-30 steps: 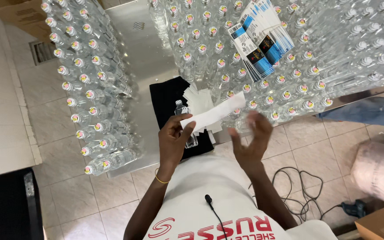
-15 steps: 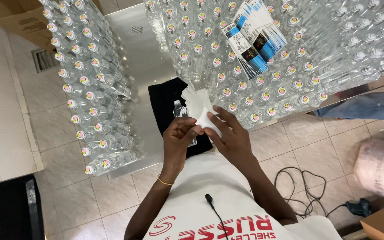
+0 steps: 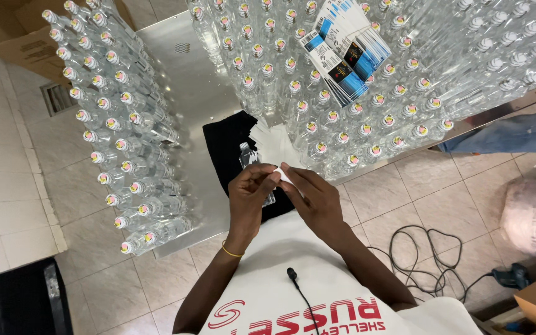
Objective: The person applies labels to clear plastic bottles. They pick up a bottle, peel a label from a sheet, wrap it around the bottle, and smooth it down. The person repeats this process for several bottles, placing the labeled ones on a nearby table.
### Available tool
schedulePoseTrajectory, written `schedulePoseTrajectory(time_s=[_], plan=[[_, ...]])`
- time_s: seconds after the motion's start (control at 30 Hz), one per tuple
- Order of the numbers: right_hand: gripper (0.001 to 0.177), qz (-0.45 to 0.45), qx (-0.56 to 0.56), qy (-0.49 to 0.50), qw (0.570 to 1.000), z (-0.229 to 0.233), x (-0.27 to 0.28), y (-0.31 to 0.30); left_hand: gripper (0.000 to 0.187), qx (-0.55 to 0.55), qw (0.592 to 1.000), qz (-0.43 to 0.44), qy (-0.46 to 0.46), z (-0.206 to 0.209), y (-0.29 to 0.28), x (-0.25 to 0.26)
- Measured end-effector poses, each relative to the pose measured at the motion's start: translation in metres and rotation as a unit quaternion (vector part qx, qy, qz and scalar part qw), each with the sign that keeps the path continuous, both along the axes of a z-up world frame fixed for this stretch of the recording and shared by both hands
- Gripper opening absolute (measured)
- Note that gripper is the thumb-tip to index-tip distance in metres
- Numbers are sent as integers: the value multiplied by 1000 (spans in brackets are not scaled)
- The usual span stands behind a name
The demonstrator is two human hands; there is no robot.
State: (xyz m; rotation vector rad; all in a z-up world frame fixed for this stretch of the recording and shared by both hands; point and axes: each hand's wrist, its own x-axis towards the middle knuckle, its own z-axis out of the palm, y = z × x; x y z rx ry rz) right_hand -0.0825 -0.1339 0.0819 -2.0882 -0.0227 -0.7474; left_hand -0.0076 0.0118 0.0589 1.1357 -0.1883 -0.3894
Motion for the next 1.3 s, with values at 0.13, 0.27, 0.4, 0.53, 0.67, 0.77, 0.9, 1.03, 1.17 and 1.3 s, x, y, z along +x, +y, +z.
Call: schedulePoseTrajectory(time_s=[0.13, 0.27, 0.4, 0.53, 0.67, 0.77, 0.9, 1.03, 1.17, 1.3], plan=[[31, 18, 81, -6, 997, 8, 1, -1, 11, 5, 1000, 4, -2, 9, -4, -4], [35, 17, 142, -43, 989, 0, -1, -2, 11, 7, 1000, -2, -1, 11, -3, -6], [42, -15, 95, -66, 993, 10, 9, -1, 21, -30, 999, -16, 12, 3, 0, -2], [42, -24, 57, -74, 995, 14, 8, 3, 33, -30, 998, -57, 0, -3, 4, 0], [42, -22, 60, -64, 996, 10, 6, 4, 15, 19, 998, -39, -38, -5, 4, 1], [37, -16, 83, -60, 995, 15, 7, 4, 18, 37, 999, -32, -22, -5, 6, -3], [31, -9, 106, -39, 994, 9, 4, 5, 23, 68, 998, -10, -1, -14, 7, -6], [30, -6, 127, -38, 991, 2, 1, 2, 22, 69, 998, 8, -2, -22, 1, -9], [30, -18, 104, -51, 993, 6, 2, -1, 21, 69, 997, 26, 1, -33, -4, -13], [37, -44, 81, -27, 995, 16, 3, -7, 19, 56, 998, 31, -5, -27, -6, -10]])
